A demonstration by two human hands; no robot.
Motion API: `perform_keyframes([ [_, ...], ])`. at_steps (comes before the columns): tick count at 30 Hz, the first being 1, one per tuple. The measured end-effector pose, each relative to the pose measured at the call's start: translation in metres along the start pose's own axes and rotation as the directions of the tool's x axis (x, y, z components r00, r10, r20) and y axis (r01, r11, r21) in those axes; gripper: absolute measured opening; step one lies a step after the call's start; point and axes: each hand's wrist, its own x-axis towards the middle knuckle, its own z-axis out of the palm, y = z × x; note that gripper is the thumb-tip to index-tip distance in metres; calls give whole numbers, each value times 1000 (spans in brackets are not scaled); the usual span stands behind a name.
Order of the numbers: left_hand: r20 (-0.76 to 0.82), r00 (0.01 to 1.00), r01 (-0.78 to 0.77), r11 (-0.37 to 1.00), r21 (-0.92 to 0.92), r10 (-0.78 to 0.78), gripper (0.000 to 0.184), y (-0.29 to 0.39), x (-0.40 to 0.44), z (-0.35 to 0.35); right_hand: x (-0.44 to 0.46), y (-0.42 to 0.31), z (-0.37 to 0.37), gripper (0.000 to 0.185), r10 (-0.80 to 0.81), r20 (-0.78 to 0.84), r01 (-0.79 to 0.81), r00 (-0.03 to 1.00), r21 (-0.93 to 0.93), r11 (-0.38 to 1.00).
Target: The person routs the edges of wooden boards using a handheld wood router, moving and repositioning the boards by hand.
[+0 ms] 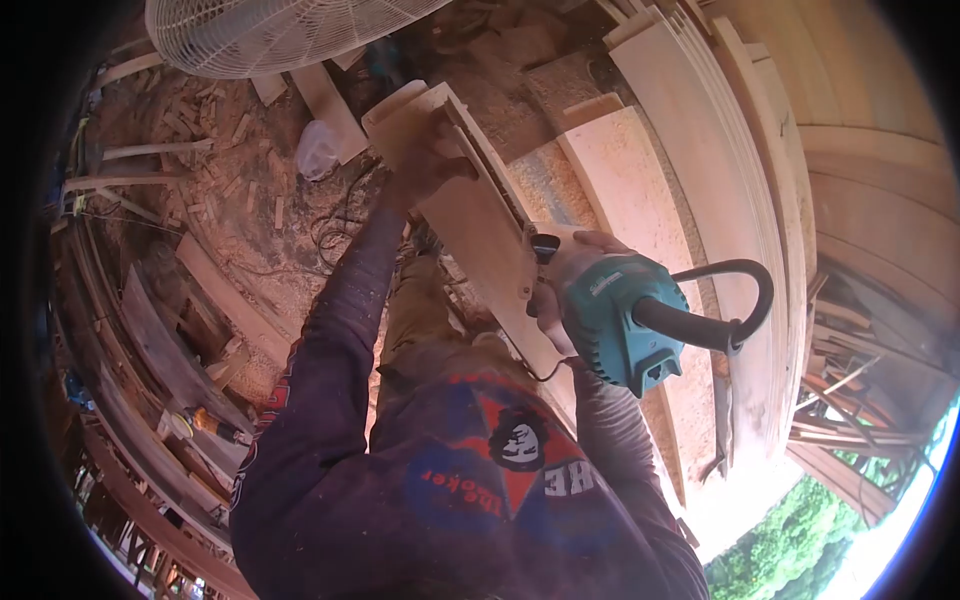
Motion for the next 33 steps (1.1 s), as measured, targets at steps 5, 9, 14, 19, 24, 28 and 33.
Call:
perform_keyframes([
  [5, -16, 1000, -24, 999, 31, 25, 99, 6, 2, -1, 37, -6, 34, 68, -45, 44, 45, 998, -4, 999],
  [9, -52, 999, -6, 994, 107, 12, 102, 5, 0, 0, 69, 13, 61, 70, -164, 105, 161, 981, 36, 986],
  [14, -28, 999, -34, 992, 120, 37, 105, -16, 5, -2, 106, 11, 93, 57, -267, 181, 248, 946, 123, 961],
  [19, -42, 999, 14, 997, 81, -11, 107, 4, 1, -3, 149, 0, 118, 41, -643, 200, 671, 739, -137, 729],
  [24, 7, 1000, -23, 1000, -13, 23, 108, 5, 2, -3, 176, -14, 142, 22, -753, 148, 752, 641, -317, 578],
  [28, -29, 999, -44, 999, -11, 43, 107, 0, 1, -4, 183, -12, 145, 14, -660, 134, 669, 739, -32, 742],
  [33, -54, 996, 83, 990, 112, -78, 112, -3, 0, -4, 156, -15, 122, 22, -573, 68, 573, 816, 29, 819],
])
